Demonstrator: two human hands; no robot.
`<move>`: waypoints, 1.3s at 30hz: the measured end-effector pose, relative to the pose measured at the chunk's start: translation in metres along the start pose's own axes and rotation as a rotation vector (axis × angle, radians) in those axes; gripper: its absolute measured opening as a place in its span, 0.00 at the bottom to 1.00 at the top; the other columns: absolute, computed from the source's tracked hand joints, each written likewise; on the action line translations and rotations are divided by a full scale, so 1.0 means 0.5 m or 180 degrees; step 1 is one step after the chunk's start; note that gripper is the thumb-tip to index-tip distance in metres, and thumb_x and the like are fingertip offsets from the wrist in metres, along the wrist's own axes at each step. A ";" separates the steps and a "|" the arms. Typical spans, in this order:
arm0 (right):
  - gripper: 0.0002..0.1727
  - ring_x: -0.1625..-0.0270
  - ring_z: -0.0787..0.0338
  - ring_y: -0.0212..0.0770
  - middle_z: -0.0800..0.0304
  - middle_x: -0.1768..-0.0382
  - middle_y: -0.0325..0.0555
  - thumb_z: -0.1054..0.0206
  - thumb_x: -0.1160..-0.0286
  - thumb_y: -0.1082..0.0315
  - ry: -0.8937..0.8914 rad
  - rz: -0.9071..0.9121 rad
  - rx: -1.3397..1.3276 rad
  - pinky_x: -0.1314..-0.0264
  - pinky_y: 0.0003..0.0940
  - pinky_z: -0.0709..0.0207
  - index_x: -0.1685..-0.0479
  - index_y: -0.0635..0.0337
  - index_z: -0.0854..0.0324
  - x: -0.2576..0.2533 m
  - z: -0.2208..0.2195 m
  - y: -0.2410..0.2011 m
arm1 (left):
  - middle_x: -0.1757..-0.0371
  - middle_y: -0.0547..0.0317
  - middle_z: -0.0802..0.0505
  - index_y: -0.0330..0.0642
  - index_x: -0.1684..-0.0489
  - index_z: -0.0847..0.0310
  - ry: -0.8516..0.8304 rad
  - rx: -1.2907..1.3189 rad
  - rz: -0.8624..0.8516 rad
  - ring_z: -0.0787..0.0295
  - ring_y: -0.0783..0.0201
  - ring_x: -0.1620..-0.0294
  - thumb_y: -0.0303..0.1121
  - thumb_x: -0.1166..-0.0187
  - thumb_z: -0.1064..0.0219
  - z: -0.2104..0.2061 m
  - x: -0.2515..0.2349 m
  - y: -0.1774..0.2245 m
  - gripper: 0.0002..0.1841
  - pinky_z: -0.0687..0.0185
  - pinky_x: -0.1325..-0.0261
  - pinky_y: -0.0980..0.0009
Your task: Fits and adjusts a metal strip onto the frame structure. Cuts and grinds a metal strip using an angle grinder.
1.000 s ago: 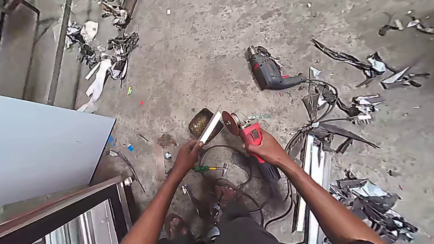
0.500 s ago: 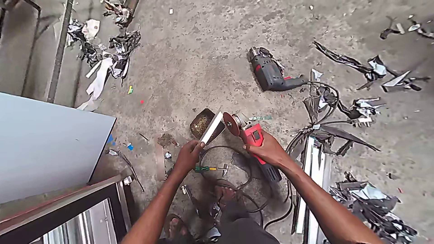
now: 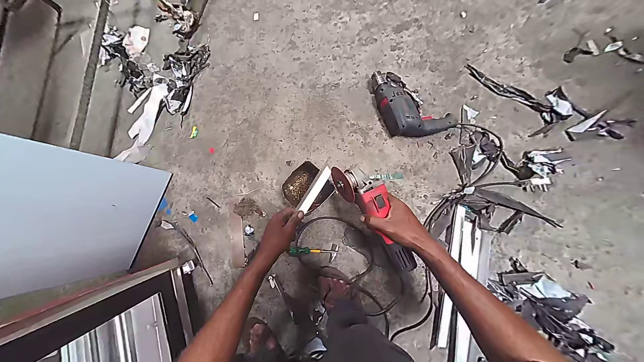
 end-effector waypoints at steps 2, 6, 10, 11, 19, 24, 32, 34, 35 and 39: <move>0.40 0.56 0.07 0.32 0.07 0.57 0.35 0.18 0.52 0.40 0.0006 0.0009 0.0028 0.51 0.42 0.10 0.37 0.50 0.20 -0.002 0.000 0.000 | 0.80 0.61 0.19 0.47 0.49 0.15 -0.0002 0.0009 -0.0002 0.27 0.65 0.87 0.53 0.11 0.42 0.000 -0.001 0.001 0.20 0.27 0.84 0.67; 0.41 0.55 0.07 0.31 0.07 0.56 0.35 0.18 0.53 0.40 0.0047 -0.0011 0.0060 0.50 0.41 0.11 0.35 0.51 0.21 -0.002 0.001 -0.009 | 0.80 0.61 0.19 0.48 0.49 0.15 -0.0033 -0.0024 0.0038 0.27 0.64 0.87 0.54 0.12 0.42 0.001 -0.003 0.000 0.19 0.26 0.83 0.65; 0.41 0.54 0.07 0.31 0.07 0.56 0.36 0.18 0.53 0.43 0.0087 -0.0003 0.0080 0.48 0.41 0.11 0.34 0.51 0.22 -0.006 0.003 -0.016 | 0.79 0.60 0.19 0.49 0.45 0.15 -0.0092 -0.0020 0.0100 0.27 0.64 0.87 0.55 0.11 0.42 0.002 -0.002 0.000 0.20 0.26 0.83 0.66; 0.41 0.54 0.07 0.31 0.07 0.56 0.36 0.18 0.53 0.43 0.0104 -0.0008 0.0093 0.49 0.42 0.11 0.34 0.51 0.22 -0.007 0.004 -0.018 | 0.80 0.60 0.20 0.49 0.45 0.16 -0.0103 -0.0004 0.0119 0.27 0.64 0.87 0.55 0.12 0.42 0.002 -0.001 0.000 0.21 0.26 0.84 0.66; 0.41 0.55 0.06 0.32 0.07 0.56 0.36 0.17 0.52 0.45 0.0193 -0.0025 0.0077 0.50 0.41 0.10 0.33 0.52 0.22 -0.016 0.001 -0.036 | 0.79 0.60 0.19 0.49 0.43 0.15 -0.0159 0.0198 0.0229 0.27 0.66 0.88 0.54 0.12 0.41 0.003 0.002 -0.001 0.20 0.26 0.85 0.69; 0.41 0.53 0.07 0.32 0.07 0.54 0.37 0.18 0.52 0.45 0.0277 0.0043 0.0135 0.48 0.40 0.11 0.33 0.53 0.23 -0.019 0.002 -0.043 | 0.77 0.61 0.18 0.47 0.44 0.16 -0.0171 0.0410 0.0225 0.28 0.67 0.88 0.52 0.11 0.40 0.000 0.005 0.002 0.19 0.28 0.86 0.71; 0.41 0.53 0.07 0.32 0.07 0.54 0.38 0.18 0.50 0.45 0.0285 0.0051 0.0309 0.47 0.41 0.11 0.33 0.53 0.22 -0.028 0.008 -0.054 | 0.75 0.59 0.16 0.49 0.44 0.16 -0.0213 0.0320 0.0207 0.25 0.66 0.87 0.54 0.12 0.41 0.001 0.004 0.005 0.19 0.25 0.85 0.70; 0.41 0.54 0.07 0.33 0.07 0.55 0.39 0.18 0.51 0.45 0.0278 0.0007 0.0279 0.49 0.42 0.11 0.33 0.53 0.22 -0.029 0.006 -0.058 | 0.75 0.60 0.16 0.49 0.43 0.15 -0.0197 0.0351 0.0235 0.25 0.66 0.87 0.53 0.12 0.40 0.003 0.006 0.004 0.19 0.25 0.85 0.70; 0.40 0.55 0.07 0.33 0.07 0.55 0.39 0.18 0.51 0.46 0.0277 -0.0015 0.0259 0.49 0.41 0.10 0.34 0.53 0.22 -0.029 0.006 -0.059 | 0.75 0.60 0.17 0.49 0.43 0.15 -0.0203 0.0360 0.0250 0.26 0.67 0.87 0.53 0.12 0.41 0.002 0.007 0.005 0.19 0.26 0.84 0.70; 0.40 0.54 0.07 0.33 0.07 0.55 0.39 0.18 0.51 0.46 0.0270 0.0011 0.0292 0.49 0.42 0.10 0.34 0.53 0.22 -0.035 0.007 -0.059 | 0.75 0.59 0.16 0.47 0.44 0.16 -0.0243 0.0413 0.0300 0.26 0.67 0.87 0.52 0.11 0.41 0.000 0.008 0.008 0.19 0.25 0.85 0.71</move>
Point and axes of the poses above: each hand's wrist, its own x-axis away from the middle knuckle, its own z-axis out of the back of the hand, y = z × x, the point moved 7 cm from there along -x, towards the middle knuckle
